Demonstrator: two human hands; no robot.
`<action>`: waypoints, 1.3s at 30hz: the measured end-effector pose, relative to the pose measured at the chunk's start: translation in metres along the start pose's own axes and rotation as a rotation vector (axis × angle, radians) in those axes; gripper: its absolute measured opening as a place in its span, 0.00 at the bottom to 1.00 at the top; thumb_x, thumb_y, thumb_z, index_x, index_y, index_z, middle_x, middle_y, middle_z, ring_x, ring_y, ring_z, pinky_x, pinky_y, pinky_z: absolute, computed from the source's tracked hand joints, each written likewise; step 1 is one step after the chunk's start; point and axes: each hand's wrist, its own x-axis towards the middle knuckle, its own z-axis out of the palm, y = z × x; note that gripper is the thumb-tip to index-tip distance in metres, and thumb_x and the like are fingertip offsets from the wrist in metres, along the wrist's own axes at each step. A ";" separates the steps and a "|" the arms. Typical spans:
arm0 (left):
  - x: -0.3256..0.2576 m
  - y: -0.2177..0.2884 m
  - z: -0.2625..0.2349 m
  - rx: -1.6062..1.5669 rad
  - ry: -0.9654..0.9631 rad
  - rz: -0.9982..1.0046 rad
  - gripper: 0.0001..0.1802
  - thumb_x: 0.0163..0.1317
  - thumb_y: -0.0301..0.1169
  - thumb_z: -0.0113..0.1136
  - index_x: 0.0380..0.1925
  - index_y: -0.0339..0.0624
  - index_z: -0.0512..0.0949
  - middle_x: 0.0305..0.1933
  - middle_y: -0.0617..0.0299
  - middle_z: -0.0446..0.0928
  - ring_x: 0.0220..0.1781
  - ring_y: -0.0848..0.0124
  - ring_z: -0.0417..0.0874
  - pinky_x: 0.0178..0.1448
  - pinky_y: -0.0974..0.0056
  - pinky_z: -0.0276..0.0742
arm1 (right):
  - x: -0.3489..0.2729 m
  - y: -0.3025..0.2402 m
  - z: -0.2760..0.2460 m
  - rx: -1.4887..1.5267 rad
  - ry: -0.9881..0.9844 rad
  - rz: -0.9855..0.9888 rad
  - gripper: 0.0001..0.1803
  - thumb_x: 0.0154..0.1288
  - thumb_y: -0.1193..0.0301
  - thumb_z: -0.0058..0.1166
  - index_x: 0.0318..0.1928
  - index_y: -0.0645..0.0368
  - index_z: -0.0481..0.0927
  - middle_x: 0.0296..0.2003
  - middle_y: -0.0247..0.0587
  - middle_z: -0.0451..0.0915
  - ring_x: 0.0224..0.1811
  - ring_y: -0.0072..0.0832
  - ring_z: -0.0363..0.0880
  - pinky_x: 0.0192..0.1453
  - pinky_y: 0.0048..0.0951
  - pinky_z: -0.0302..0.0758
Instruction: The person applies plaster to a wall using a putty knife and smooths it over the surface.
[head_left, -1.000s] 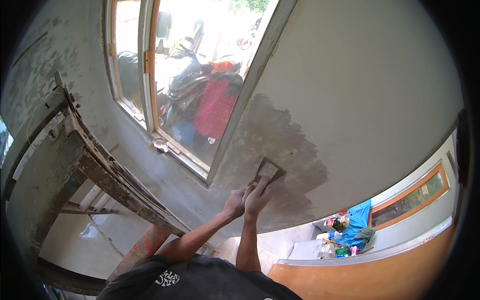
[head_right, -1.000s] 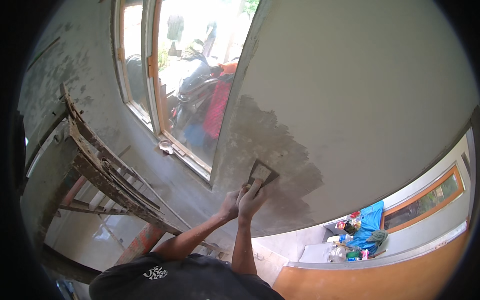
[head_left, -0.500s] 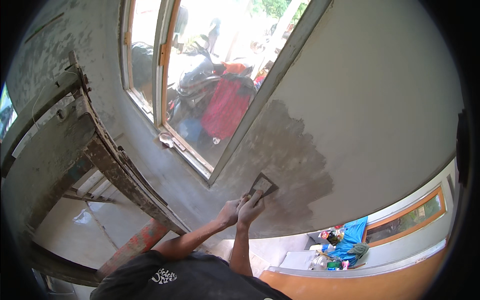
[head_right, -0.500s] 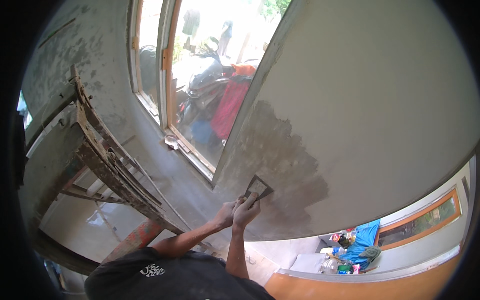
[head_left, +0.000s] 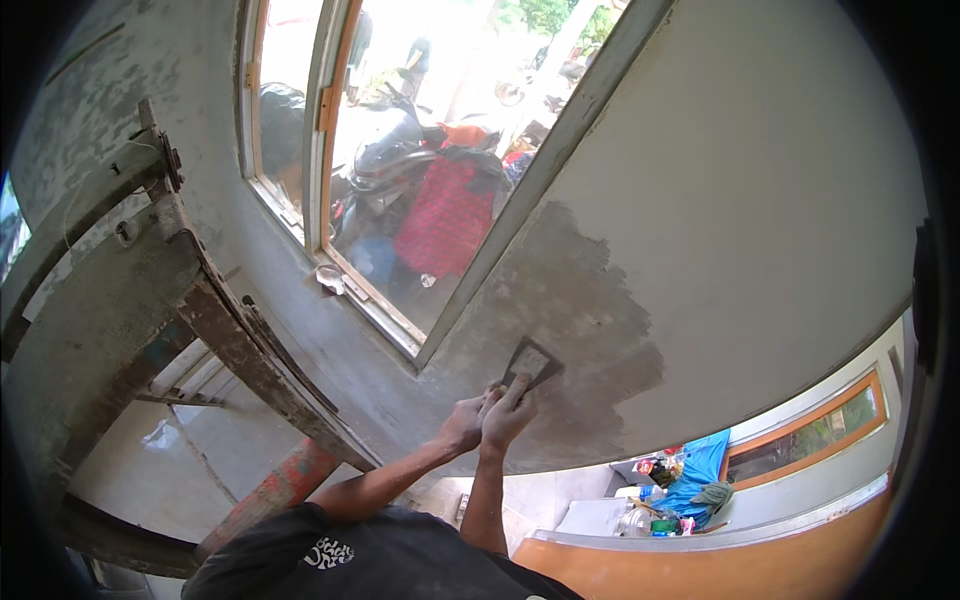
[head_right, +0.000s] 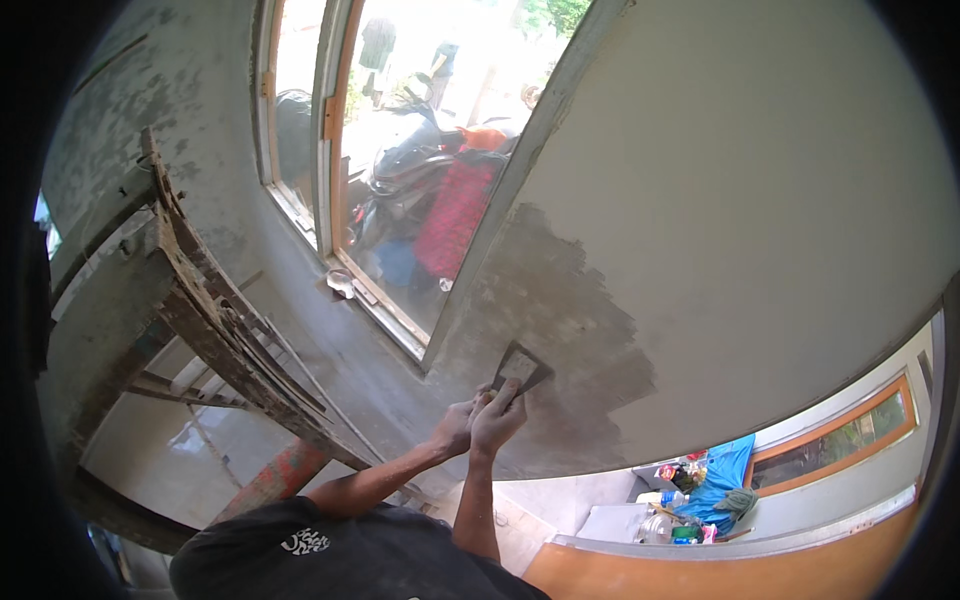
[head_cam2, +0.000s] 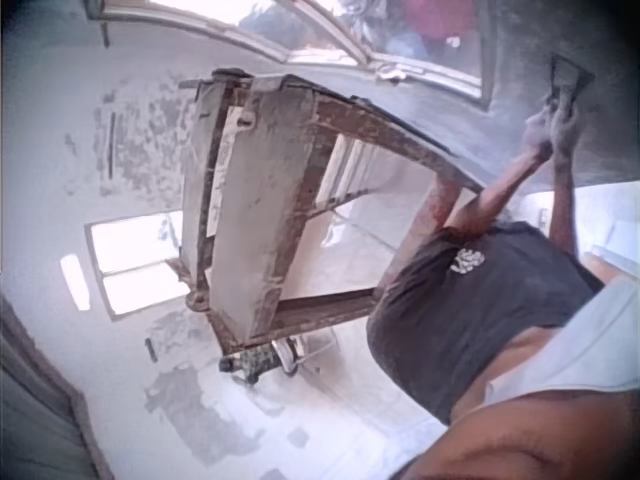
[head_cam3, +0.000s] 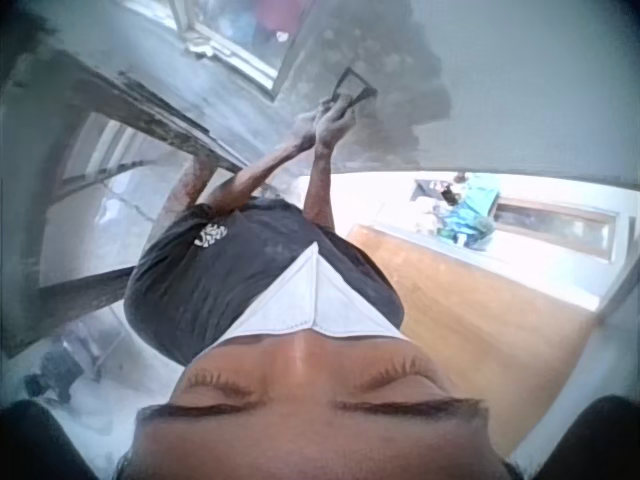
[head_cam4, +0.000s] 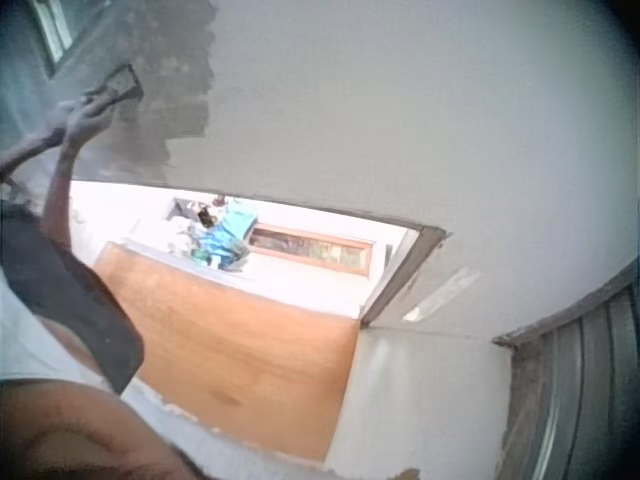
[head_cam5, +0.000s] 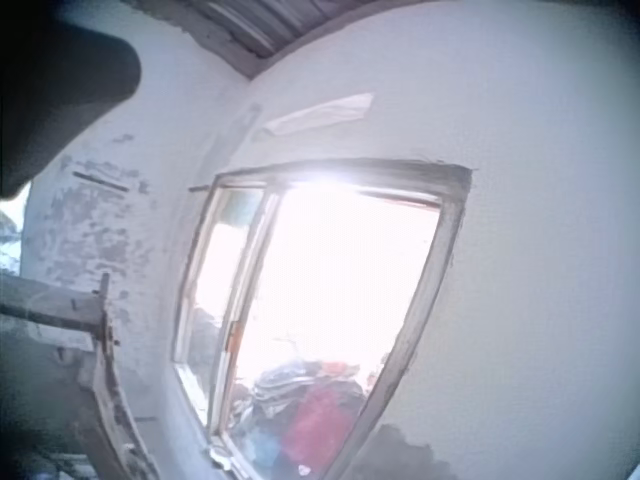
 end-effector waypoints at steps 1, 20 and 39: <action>0.007 0.001 -0.002 0.004 0.002 -0.004 0.27 0.69 0.49 0.40 0.41 0.33 0.76 0.30 0.52 0.79 0.36 0.76 0.74 0.40 0.64 0.72 | 0.008 0.001 -0.002 -0.062 -0.003 -0.002 0.25 0.71 0.63 0.38 0.20 0.67 0.72 0.14 0.37 0.74 0.14 0.21 0.70 0.16 0.24 0.64; 0.004 -0.041 0.001 0.013 -0.048 -0.097 0.26 0.67 0.48 0.42 0.37 0.35 0.78 0.31 0.44 0.79 0.36 0.61 0.82 0.40 0.58 0.73 | -0.004 0.028 -0.003 -0.037 -0.013 -0.048 0.25 0.72 0.62 0.37 0.21 0.66 0.72 0.15 0.35 0.73 0.14 0.21 0.68 0.16 0.23 0.64; -0.005 -0.108 -0.004 0.245 0.078 -0.129 0.28 0.68 0.51 0.35 0.46 0.40 0.76 0.35 0.40 0.78 0.43 0.48 0.80 0.44 0.55 0.73 | -0.023 0.123 -0.019 -0.060 -0.182 0.053 0.22 0.71 0.61 0.41 0.23 0.64 0.73 0.15 0.35 0.74 0.17 0.20 0.71 0.21 0.24 0.66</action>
